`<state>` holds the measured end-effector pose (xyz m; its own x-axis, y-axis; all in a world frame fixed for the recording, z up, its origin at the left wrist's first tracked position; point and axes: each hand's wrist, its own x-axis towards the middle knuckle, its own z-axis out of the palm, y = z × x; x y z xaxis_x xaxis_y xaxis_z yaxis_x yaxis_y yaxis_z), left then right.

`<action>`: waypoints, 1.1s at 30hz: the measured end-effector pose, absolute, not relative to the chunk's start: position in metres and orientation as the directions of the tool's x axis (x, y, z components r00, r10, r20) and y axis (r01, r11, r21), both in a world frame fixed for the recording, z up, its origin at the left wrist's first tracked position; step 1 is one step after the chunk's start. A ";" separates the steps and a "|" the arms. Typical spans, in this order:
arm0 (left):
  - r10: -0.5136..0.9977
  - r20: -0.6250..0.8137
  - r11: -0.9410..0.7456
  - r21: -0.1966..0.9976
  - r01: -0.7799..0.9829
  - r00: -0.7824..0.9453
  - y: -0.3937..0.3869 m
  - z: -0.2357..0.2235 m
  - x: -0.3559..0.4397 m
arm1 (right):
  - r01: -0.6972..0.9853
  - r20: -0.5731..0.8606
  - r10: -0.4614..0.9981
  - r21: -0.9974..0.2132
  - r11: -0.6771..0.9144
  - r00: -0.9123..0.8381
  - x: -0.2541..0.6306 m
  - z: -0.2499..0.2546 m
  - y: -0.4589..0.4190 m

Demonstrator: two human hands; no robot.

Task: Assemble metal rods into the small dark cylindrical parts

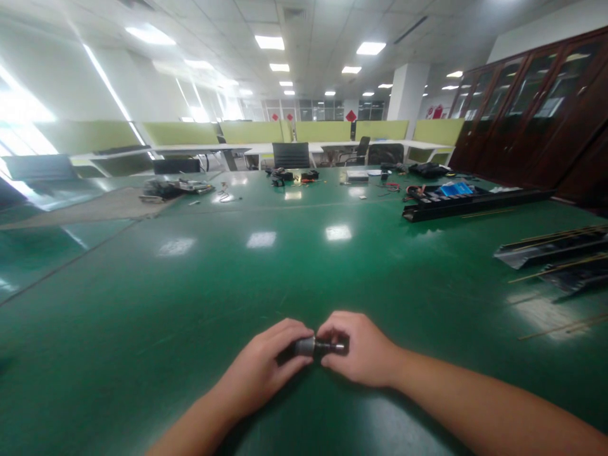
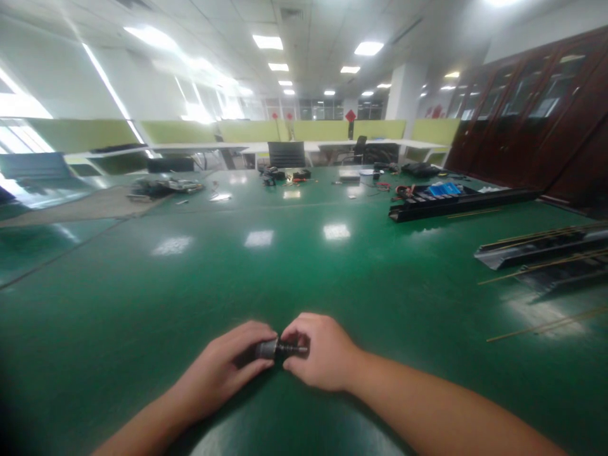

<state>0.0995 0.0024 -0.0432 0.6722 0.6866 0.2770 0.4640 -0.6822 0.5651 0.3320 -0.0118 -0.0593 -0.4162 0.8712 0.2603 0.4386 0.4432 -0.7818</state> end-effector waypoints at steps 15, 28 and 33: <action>0.673 0.418 -0.739 0.422 0.525 0.611 0.005 -0.053 0.093 | 0.447 0.276 0.875 -0.774 0.447 -0.398 0.330 -0.057 -0.014; 0.534 0.526 -0.840 0.234 0.490 0.663 0.002 -0.045 0.099 | 0.422 0.330 0.861 -0.767 0.483 -0.386 0.327 -0.057 -0.013; 0.519 0.537 -0.841 0.180 0.510 0.665 0.001 -0.046 0.100 | 0.427 0.322 0.863 -0.768 0.478 -0.388 0.327 -0.058 -0.013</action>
